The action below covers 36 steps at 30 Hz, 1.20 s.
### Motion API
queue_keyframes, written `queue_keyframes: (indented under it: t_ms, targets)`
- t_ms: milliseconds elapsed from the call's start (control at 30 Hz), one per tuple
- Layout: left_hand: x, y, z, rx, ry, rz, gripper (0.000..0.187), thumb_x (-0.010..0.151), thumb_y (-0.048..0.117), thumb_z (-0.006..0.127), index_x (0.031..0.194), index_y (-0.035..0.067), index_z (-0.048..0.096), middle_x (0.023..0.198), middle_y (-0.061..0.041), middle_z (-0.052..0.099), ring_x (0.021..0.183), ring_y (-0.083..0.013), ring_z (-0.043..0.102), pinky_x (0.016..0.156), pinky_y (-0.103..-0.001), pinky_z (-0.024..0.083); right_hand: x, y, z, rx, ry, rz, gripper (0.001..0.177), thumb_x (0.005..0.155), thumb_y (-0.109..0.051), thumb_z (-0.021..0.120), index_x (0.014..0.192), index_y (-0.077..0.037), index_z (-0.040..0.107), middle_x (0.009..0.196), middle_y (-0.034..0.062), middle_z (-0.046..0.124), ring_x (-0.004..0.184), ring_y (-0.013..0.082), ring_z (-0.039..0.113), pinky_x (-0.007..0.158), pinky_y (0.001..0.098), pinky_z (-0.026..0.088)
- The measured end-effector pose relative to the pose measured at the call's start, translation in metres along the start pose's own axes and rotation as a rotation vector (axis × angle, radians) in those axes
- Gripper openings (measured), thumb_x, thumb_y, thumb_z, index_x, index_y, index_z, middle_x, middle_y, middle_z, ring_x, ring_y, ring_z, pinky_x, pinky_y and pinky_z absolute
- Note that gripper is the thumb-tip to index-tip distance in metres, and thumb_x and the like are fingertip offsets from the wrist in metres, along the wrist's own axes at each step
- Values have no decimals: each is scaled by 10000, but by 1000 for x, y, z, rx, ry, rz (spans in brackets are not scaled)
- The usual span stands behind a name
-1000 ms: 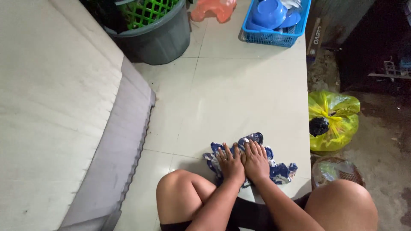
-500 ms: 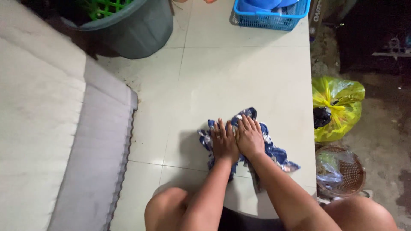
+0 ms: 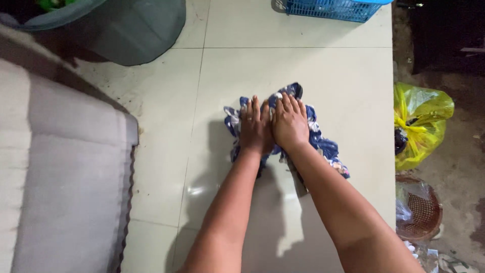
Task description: The person sits on a tiled floor and repeatedly rubs a blue and white patterned cloth against the surface with both hands. The person moves the cloth back and forth over a small area near a mattress edge and a plastic basket.
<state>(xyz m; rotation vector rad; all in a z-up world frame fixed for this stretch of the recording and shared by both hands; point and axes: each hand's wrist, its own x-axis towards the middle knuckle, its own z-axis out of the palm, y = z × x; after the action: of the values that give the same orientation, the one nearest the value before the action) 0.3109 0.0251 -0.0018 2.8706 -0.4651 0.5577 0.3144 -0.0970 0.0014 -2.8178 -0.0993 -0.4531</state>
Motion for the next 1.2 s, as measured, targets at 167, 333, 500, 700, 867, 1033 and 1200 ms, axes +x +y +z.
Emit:
queue_keyframes:
  t_ms: [167, 333, 500, 700, 867, 1033, 1200]
  targets:
    - [64, -31, 38, 131, 218, 85, 389, 1038, 277, 512, 1375, 105, 600, 1459, -249, 537, 1325, -397, 576, 1081, -539, 481, 69, 8, 28, 23, 3, 14, 440, 1066, -341, 475, 1343, -41, 637, 1422, 177, 605, 1366, 340, 516, 1175, 478, 332]
    - [123, -60, 85, -23, 124, 35, 450, 1038, 272, 509, 1452, 99, 532, 1530, -251, 456, 1411, -423, 494, 1161, -591, 402, 137, 22, 58, -8, 44, -8, 436, 1055, -353, 480, 1329, -57, 645, 1394, 155, 606, 1320, 340, 546, 1128, 492, 383]
    - [178, -76, 94, -106, -106, -19, 520, 1069, 368, 353, 1489, 89, 479, 1604, -270, 335, 1486, -430, 348, 1225, -582, 253, 190, 25, 58, 65, -30, -37, 497, 1057, -321, 414, 1378, 28, 566, 1452, 249, 556, 1368, 408, 478, 1126, 496, 325]
    - [175, -85, 100, -147, -158, -11, 533, 1037, 324, 393, 1522, 108, 441, 1641, -221, 285, 1522, -379, 304, 1262, -543, 204, 190, 23, 59, 73, -54, -21, 495, 999, -273, 432, 1386, 6, 568, 1476, 257, 531, 1350, 431, 470, 1094, 563, 335]
    - [132, -77, 90, -24, 340, 59, 389, 1023, 291, 535, 1380, 165, 623, 1485, -151, 538, 1320, -352, 593, 1117, -527, 473, 150, 10, 46, -38, 128, -112, 444, 1020, -318, 512, 1303, -19, 678, 1313, 187, 663, 1232, 360, 613, 1056, 483, 421]
    - [40, -45, 23, -54, 241, 43, 415, 1014, 284, 550, 1363, 67, 615, 1476, -251, 531, 1340, -409, 552, 1131, -541, 419, 60, -13, 7, -25, -13, -122, 469, 1030, -318, 471, 1361, -33, 643, 1386, 189, 630, 1304, 346, 576, 1118, 485, 385]
    - [-67, 0, -27, -93, 216, -26, 519, 999, 361, 509, 1392, 29, 575, 1495, -289, 487, 1357, -439, 508, 1153, -559, 371, -51, -31, -38, 1, -92, -148, 523, 992, -312, 455, 1404, -23, 599, 1452, 191, 576, 1353, 359, 532, 1139, 499, 371]
